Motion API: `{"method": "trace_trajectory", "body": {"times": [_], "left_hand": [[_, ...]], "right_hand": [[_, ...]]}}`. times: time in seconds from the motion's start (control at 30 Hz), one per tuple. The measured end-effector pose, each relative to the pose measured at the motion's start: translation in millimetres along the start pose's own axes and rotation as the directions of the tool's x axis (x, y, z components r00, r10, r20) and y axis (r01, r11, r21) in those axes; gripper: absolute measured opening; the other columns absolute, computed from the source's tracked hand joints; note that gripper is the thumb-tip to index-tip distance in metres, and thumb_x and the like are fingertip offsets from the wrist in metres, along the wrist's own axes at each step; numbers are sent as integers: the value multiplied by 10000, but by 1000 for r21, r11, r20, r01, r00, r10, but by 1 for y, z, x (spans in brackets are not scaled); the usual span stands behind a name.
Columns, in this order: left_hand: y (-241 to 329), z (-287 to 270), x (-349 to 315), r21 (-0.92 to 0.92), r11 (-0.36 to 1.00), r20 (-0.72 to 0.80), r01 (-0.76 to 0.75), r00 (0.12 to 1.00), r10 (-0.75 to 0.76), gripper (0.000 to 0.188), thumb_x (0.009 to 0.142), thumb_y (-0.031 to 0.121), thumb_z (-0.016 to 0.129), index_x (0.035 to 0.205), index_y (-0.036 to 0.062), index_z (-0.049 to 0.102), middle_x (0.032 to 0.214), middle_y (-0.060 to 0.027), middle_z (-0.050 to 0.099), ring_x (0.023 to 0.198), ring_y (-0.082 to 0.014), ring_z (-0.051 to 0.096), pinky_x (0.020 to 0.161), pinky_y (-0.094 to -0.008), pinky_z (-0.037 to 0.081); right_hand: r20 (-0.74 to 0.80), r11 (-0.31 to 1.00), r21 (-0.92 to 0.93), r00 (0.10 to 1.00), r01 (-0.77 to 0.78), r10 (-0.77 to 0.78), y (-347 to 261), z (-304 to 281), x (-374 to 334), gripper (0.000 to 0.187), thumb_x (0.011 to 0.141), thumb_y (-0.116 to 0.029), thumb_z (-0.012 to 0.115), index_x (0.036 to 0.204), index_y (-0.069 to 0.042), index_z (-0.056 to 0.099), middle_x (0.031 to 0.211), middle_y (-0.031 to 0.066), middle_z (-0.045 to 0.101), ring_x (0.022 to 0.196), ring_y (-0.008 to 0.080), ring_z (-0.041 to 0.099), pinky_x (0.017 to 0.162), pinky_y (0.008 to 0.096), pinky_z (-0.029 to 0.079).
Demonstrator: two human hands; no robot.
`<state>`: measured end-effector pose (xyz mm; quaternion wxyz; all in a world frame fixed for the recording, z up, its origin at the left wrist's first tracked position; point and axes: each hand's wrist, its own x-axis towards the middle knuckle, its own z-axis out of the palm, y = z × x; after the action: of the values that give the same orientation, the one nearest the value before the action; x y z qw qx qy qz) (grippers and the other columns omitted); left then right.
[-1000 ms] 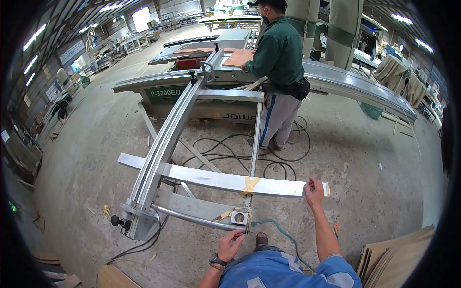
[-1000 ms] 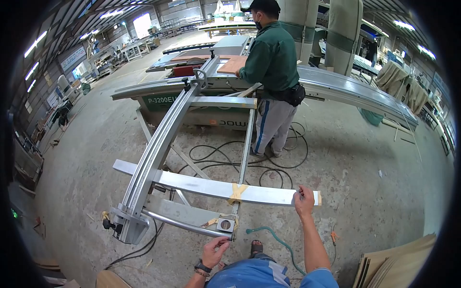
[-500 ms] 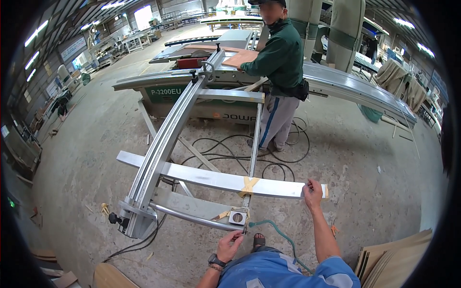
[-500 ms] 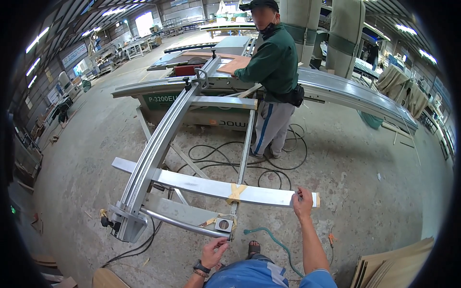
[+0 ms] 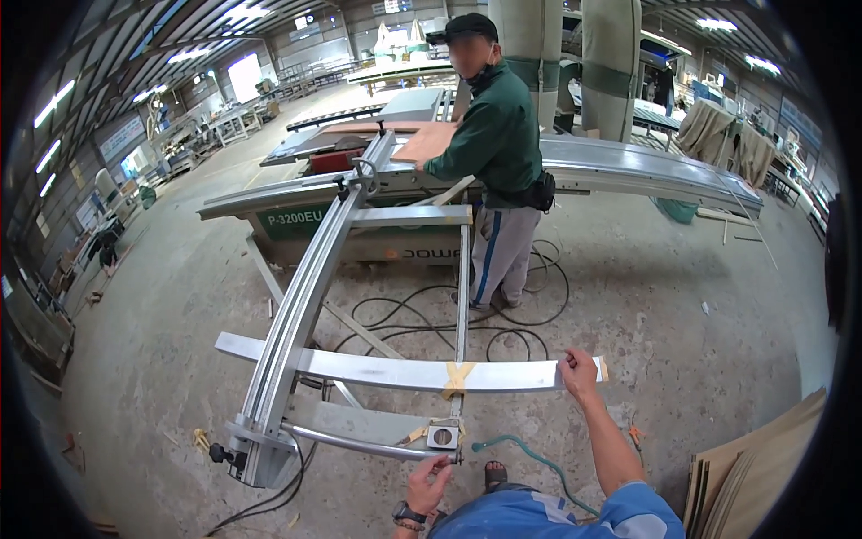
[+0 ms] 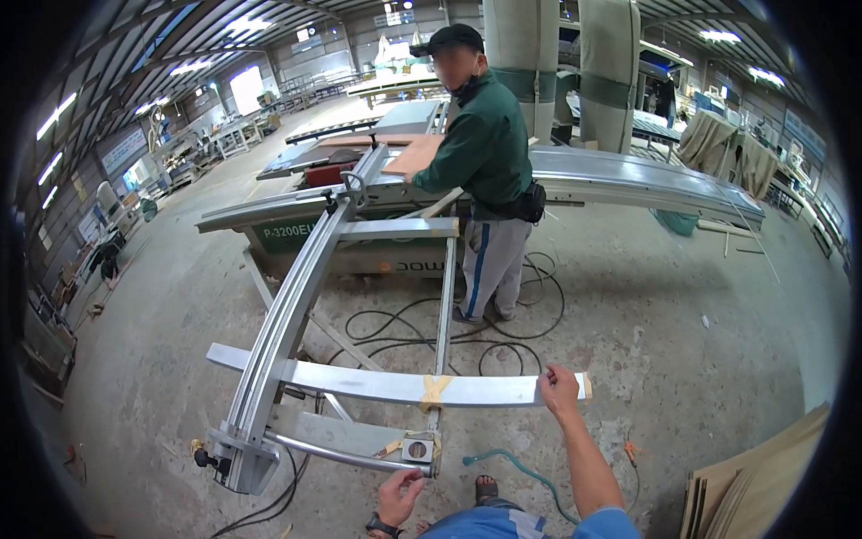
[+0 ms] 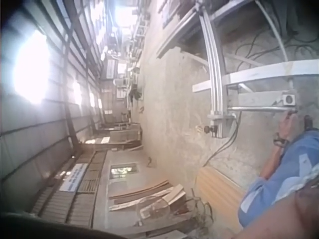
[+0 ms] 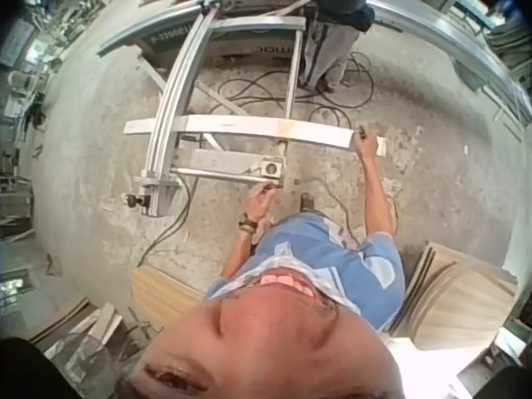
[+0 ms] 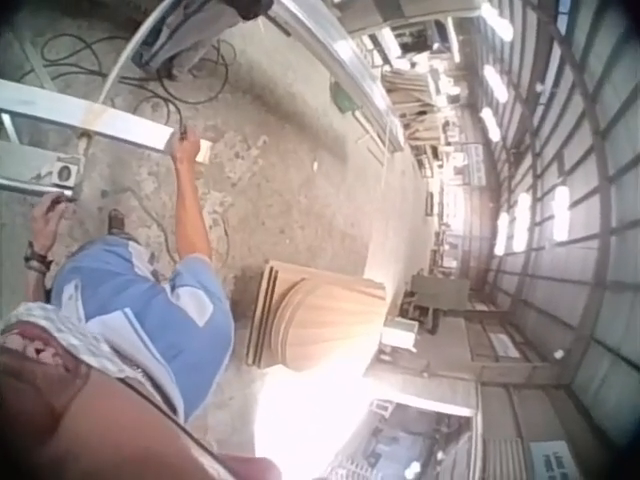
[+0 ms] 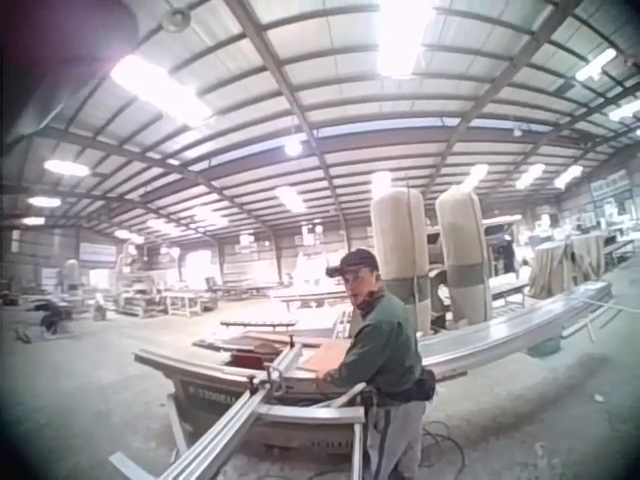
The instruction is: Operating a sliding table saw to cut wooden panels in a manufacturing environment.
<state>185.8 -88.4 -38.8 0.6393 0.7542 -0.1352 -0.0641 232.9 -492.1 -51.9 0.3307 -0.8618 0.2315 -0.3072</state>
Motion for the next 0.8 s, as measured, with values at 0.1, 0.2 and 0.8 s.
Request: {"method": "trace_trajectory", "body": {"times": [0.1,0.2,0.8], "left_hand": [[14,0,2,123,990,-4,-71,997,72,287,772,76,695,1041,3,625,920,-98,647,746,-175,630,698,-283,513],[16,2,10,201,974,82,-106,992,91,329,764,118,700,1067,20,619,1061,-132,609,899,-243,620,758,-316,510],[11,1,6,246,960,117,-132,988,105,410,744,216,730,1087,25,609,1142,-129,570,1037,-297,540,852,-371,470]], "right_hand": [[33,992,-119,998,-41,45,-15,-3,9,241,723,-198,648,928,-72,661,728,101,614,699,253,599,649,371,480],[-28,984,-180,999,16,-22,-12,4,8,220,729,-192,649,916,-77,662,726,92,612,701,262,591,645,380,473],[-39,980,-191,997,57,-66,-18,6,5,211,722,-168,645,904,-64,669,715,83,594,690,258,572,641,375,456]]}}
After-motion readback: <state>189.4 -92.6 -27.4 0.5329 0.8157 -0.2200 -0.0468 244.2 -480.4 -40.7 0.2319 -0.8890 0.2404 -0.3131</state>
